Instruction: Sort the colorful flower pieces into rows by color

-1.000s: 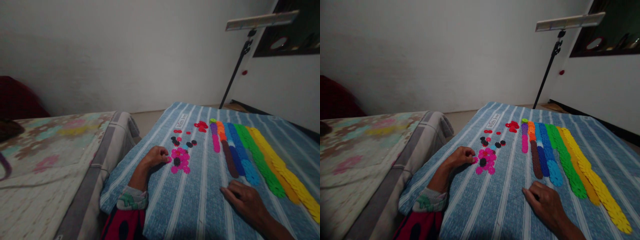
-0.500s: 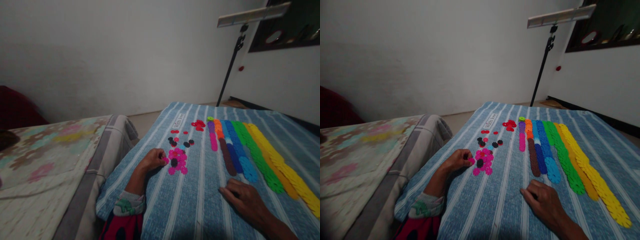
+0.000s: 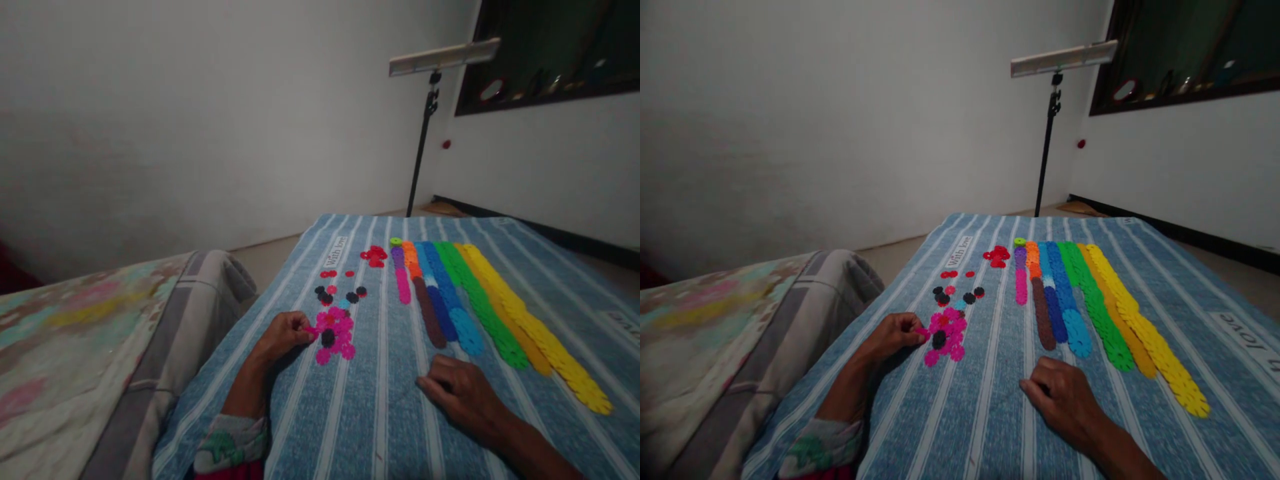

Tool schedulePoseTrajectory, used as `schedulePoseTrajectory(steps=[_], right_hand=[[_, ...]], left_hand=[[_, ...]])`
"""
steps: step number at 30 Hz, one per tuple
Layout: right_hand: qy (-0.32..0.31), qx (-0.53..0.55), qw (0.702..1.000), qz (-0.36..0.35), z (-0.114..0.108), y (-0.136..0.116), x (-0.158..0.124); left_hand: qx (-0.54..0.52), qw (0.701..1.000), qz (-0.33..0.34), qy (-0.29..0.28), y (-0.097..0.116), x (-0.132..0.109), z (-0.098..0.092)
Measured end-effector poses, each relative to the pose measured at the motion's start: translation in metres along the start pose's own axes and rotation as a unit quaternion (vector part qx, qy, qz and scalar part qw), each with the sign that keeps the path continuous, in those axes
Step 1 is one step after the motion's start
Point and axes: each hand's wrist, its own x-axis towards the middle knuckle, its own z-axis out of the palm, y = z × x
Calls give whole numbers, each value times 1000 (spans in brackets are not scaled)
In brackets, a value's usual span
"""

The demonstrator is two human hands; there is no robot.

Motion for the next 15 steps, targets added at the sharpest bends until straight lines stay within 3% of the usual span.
schedulePoseTrajectory(steps=[15], right_hand=[[-4, 7, 1000, 19, -2, -8, 11]], left_hand=[[-12, 1000, -15, -23, 14, -6, -9]])
